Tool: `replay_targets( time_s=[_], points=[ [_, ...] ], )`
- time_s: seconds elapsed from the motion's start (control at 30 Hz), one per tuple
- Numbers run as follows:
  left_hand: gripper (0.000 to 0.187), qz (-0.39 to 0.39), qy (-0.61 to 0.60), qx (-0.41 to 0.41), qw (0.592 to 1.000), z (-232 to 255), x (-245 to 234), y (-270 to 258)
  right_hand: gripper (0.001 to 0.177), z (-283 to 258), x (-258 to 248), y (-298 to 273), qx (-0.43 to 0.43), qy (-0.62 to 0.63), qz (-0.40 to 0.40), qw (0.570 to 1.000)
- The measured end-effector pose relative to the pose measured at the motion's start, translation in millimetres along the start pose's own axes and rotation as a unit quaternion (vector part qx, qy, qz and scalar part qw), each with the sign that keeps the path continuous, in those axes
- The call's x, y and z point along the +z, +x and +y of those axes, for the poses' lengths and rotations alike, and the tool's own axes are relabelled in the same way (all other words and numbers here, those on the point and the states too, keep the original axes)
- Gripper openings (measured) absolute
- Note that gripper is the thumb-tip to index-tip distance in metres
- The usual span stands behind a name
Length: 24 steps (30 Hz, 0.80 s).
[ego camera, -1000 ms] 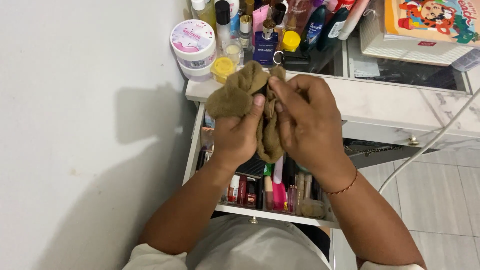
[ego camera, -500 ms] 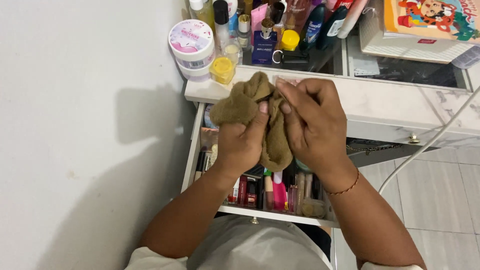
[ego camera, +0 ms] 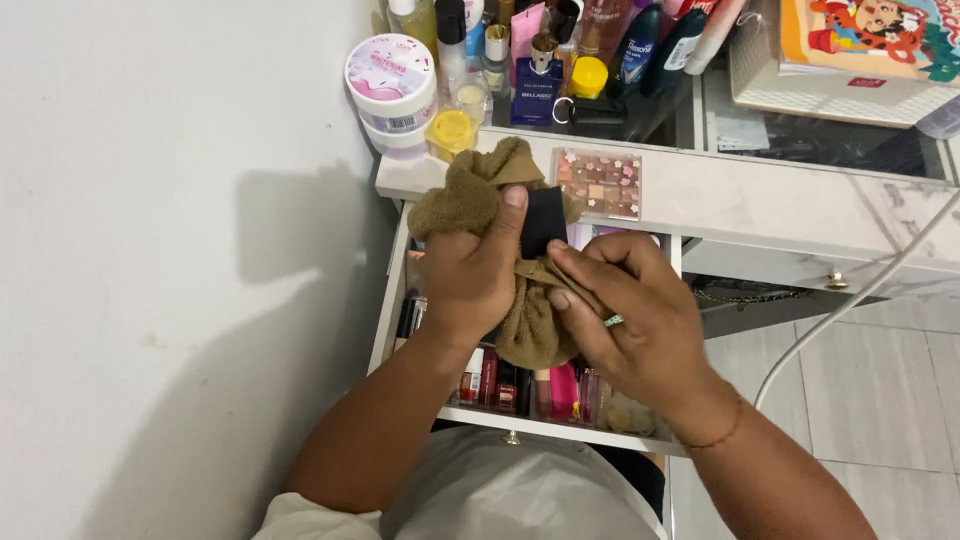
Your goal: The person is meticulously wiping various makeup items, a comb, a hairbrush, and a phone with a cloth before placing them back into a vanity drawer.
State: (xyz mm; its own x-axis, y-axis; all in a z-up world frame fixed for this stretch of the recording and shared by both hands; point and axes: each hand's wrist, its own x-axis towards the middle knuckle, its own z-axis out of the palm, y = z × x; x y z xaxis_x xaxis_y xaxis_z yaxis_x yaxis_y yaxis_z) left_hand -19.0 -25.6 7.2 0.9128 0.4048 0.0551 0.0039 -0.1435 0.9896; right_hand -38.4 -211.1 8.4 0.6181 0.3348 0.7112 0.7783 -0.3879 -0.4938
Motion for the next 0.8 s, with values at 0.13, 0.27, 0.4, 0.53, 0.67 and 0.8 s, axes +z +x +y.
replay_targets(
  time_s=[0.13,0.27,0.4,0.53,0.67,0.8],
  points=[
    [0.061,-0.024,0.027,0.062,0.997,3.0,-8.9,6.8,0.036,4.0,-16.2,15.6,0.093,0.092,-0.075,0.989],
    [0.046,-0.063,0.064,0.128,0.988,2.4,-18.3,8.2,0.034,20.0,3.0,22.3,0.201,0.252,-0.046,0.945],
    [0.045,-0.074,0.100,0.155,0.980,9.3,-23.6,10.1,0.034,29.8,20.3,33.3,0.224,0.294,-0.061,0.927],
    [0.049,-0.069,0.140,0.133,0.979,29.5,-47.0,9.8,0.017,29.3,33.9,34.7,0.287,0.256,-0.076,0.920],
    [0.048,0.001,0.096,0.243,0.965,21.6,-65.6,31.1,0.013,40.2,52.0,25.6,0.397,0.199,-0.093,0.891],
    [0.056,0.032,0.055,0.189,0.980,45.3,-68.5,28.3,0.015,30.7,81.9,6.8,0.461,0.222,-0.168,0.843]
  ],
)
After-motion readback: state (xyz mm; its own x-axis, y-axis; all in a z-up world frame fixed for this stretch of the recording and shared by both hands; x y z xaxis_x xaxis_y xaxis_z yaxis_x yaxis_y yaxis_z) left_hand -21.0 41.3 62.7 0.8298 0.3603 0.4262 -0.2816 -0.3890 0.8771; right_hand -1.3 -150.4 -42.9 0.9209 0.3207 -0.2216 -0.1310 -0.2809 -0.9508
